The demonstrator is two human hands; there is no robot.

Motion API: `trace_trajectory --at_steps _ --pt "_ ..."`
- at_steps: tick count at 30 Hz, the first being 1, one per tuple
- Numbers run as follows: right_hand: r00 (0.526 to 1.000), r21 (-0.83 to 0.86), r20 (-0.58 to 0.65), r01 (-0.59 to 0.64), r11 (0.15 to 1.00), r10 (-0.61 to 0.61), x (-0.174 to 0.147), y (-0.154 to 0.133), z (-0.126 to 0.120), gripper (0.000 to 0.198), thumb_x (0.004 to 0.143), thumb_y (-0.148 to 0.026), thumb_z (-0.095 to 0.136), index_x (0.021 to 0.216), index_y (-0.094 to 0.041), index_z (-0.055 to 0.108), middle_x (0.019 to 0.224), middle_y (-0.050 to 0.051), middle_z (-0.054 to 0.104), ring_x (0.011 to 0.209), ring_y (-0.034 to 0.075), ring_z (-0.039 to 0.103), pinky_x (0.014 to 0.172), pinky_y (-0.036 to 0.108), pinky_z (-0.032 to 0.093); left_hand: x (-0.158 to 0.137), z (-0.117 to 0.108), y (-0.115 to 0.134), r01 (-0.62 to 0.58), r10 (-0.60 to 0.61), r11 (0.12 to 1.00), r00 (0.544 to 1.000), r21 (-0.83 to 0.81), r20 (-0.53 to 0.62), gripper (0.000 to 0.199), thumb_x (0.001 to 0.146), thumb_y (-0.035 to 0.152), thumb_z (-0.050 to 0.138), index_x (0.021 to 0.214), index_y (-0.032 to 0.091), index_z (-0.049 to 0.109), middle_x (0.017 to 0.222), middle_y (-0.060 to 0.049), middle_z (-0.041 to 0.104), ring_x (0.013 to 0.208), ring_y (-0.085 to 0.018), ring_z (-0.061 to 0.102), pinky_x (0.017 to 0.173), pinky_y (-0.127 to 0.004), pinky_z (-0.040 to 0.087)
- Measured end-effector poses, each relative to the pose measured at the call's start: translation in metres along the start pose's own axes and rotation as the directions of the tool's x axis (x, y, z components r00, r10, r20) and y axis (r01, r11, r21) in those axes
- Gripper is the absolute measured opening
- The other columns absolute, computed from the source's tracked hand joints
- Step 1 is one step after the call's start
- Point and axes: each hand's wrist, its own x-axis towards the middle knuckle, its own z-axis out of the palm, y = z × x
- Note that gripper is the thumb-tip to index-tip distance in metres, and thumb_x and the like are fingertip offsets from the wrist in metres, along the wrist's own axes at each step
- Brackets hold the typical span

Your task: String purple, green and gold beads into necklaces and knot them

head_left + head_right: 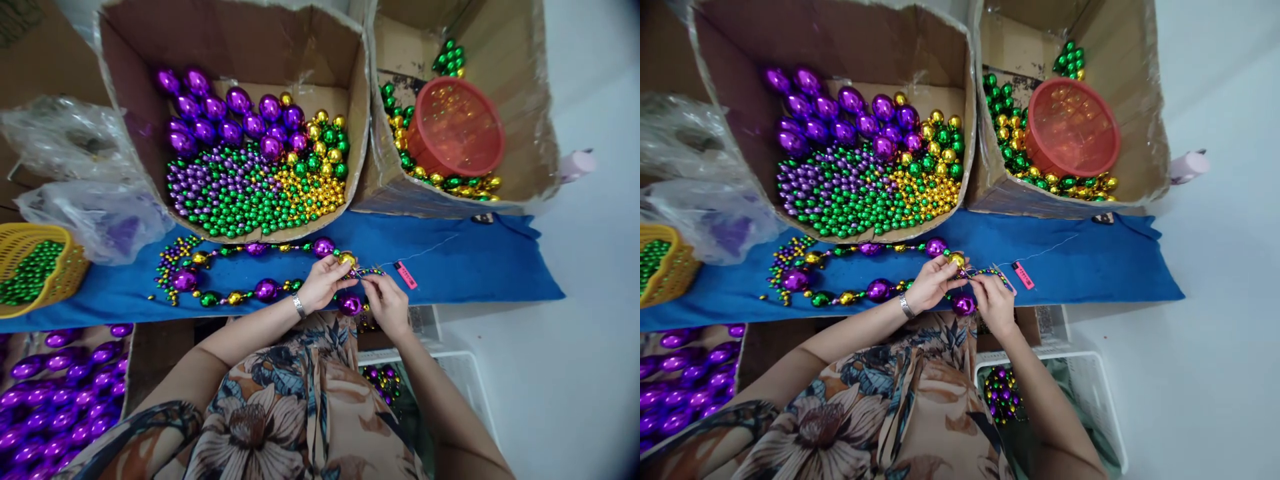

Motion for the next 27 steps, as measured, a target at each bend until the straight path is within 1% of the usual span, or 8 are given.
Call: trace_trajectory --at_steps 4,7,10,14,17,20,23,27 --pt "0.999 0.04 0.03 -0.017 0.999 0.015 0.001 0.003 0.0 0.019 0.096 -0.032 0.051 0.093 -0.02 0.065 0.084 0.004 0.07 0.073 0.014 0.064 0.069 0.026 0.051 -0.001 0.0 0.001 -0.012 0.012 1.0 1.0 -0.011 0.004 0.037 0.069 0.025 0.084 0.102 0.016 0.069 0.103 -0.005 0.069 0.094 -0.016 0.064 0.087 -0.036 0.056" --pt "1.0 0.039 0.018 -0.01 0.999 0.009 0.001 0.006 0.002 0.019 0.096 -0.031 0.051 0.093 -0.019 0.065 0.084 0.004 0.069 0.073 0.013 0.064 0.069 0.025 0.05 -0.002 0.001 0.001 -0.028 0.028 0.999 1.0 -0.022 -0.004 0.04 0.068 0.021 0.084 0.105 0.017 0.069 0.096 -0.002 0.067 0.088 -0.014 0.063 0.086 -0.035 0.055" --pt "1.0 0.019 0.005 -0.028 0.999 0.028 -0.001 0.006 0.005 0.021 0.097 -0.033 0.05 0.092 -0.019 0.065 0.082 0.004 0.069 0.072 0.013 0.064 0.069 0.025 0.051 -0.003 0.002 0.0 -0.042 0.041 0.999 0.999 -0.016 -0.006 0.042 0.068 0.02 0.084 0.106 0.018 0.069 0.095 -0.002 0.066 0.087 -0.013 0.062 0.083 -0.034 0.056" --pt "0.996 0.03 -0.034 -0.079 0.996 0.08 -0.003 0.005 0.008 0.021 0.095 -0.035 0.052 0.095 -0.018 0.064 0.083 0.004 0.07 0.067 0.013 0.064 0.064 0.025 0.052 -0.005 0.003 0.0 -0.035 0.035 0.999 0.999 -0.003 0.017 0.043 0.068 0.021 0.084 0.107 0.019 0.069 0.097 -0.003 0.067 0.089 -0.015 0.063 0.083 -0.035 0.056" --pt "0.997 0.026 -0.047 -0.062 0.998 0.063 -0.002 0.004 0.006 0.02 0.095 -0.033 0.052 0.094 -0.018 0.064 0.082 0.004 0.07 0.067 0.012 0.065 0.065 0.024 0.053 -0.004 0.001 0.0 -0.034 0.034 0.999 0.999 -0.002 0.013 0.042 0.068 0.022 0.084 0.107 0.019 0.069 0.098 -0.003 0.066 0.089 -0.015 0.062 0.082 -0.035 0.057" --pt "0.999 -0.042 -0.04 -0.032 0.999 0.031 0.001 0.001 0.003 0.023 0.097 -0.033 0.048 0.099 -0.019 0.065 0.086 0.006 0.071 0.072 0.014 0.067 0.068 0.026 0.054 -0.002 -0.001 0.0 -0.038 0.038 0.999 0.999 0.005 0.004 0.041 0.067 0.022 0.084 0.105 0.018 0.07 0.096 -0.003 0.067 0.088 -0.014 0.063 0.085 -0.037 0.056" --pt "1.0 -0.171 -0.009 0.007 0.985 -0.008 0.005 -0.002 0.002 0.032 0.099 -0.035 0.044 0.116 -0.018 0.064 0.091 0.008 0.072 0.076 0.015 0.068 0.07 0.026 0.053 -0.001 -0.002 -0.003 -0.038 0.038 0.999 0.999 0.024 0.005 0.043 0.066 0.025 0.085 0.106 0.018 0.07 0.097 -0.003 0.068 0.088 -0.015 0.063 0.086 -0.037 0.056" --pt "0.998 -0.337 0.069 0.018 0.941 0.006 0.011 -0.007 0.006 0.042 0.098 -0.04 0.045 0.131 -0.02 0.059 0.088 0.007 0.071 0.066 0.013 0.064 0.058 0.021 0.046 -0.001 -0.001 -0.006 -0.037 0.036 0.999 0.999 0.04 0.022 0.045 0.064 0.029 0.087 0.105 0.019 0.07 0.098 -0.004 0.068 0.086 -0.015 0.063 0.084 -0.036 0.056"
